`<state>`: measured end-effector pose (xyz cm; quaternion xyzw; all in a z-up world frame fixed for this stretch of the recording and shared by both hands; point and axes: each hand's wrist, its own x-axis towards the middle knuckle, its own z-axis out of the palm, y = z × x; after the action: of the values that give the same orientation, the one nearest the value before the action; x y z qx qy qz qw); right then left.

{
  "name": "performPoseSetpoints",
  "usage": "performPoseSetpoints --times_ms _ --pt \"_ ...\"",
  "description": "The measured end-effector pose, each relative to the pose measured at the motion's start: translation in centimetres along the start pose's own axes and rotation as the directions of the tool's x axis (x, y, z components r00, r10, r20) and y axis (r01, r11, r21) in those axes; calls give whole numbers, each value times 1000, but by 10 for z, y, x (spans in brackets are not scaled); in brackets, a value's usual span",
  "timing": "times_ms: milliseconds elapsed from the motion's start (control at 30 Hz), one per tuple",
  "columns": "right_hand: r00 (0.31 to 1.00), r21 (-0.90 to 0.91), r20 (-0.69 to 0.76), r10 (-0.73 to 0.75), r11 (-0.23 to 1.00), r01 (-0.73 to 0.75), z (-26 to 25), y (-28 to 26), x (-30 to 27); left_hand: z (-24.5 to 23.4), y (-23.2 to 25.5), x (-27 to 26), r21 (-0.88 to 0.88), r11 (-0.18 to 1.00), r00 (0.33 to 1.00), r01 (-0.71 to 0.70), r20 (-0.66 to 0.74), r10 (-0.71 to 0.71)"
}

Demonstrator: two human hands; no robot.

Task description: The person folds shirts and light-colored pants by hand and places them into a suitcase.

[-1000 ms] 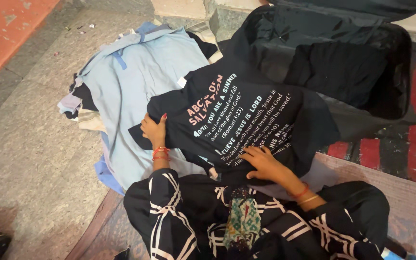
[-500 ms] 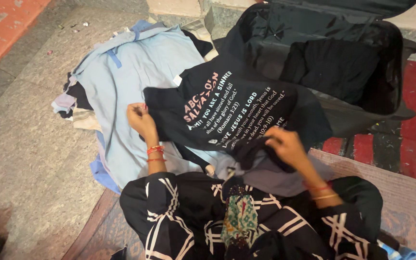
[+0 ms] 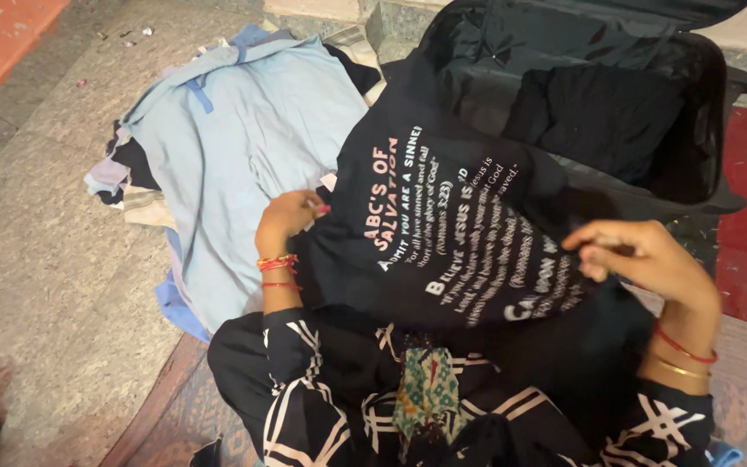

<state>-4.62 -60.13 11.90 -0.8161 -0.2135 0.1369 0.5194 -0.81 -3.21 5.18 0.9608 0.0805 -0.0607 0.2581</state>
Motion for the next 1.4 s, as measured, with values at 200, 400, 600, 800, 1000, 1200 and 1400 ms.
performPoseSetpoints --times_ms 200,400,600,800,1000,1200,1400 --pt "889 -504 -457 17 819 -275 24 9 42 51 -34 87 -202 945 914 -256 -368 168" --pt "697 -714 -590 -408 667 -214 55 41 80 128 -62 191 -173 972 834 -158 -551 37" --pt "653 -753 -591 -474 615 -234 88 42 105 141 -22 206 -168 959 930 227 -254 -265" --pt "594 -654 -642 -485 751 -94 76 65 107 148 -38 225 -872 486 950 -61 -201 -241" --pt "628 41 -772 -92 980 194 38 105 100 75 -37 187 -924 -10 912 -382 -375 -167" --pt "958 -13 -279 -69 998 69 -2 98 66 0 -29 121 -868 112 853 -484 -497 -160" --pt "953 -514 -61 296 809 -284 -19 95 45 -24 -43 82 -849 132 812 -511 -527 -251"
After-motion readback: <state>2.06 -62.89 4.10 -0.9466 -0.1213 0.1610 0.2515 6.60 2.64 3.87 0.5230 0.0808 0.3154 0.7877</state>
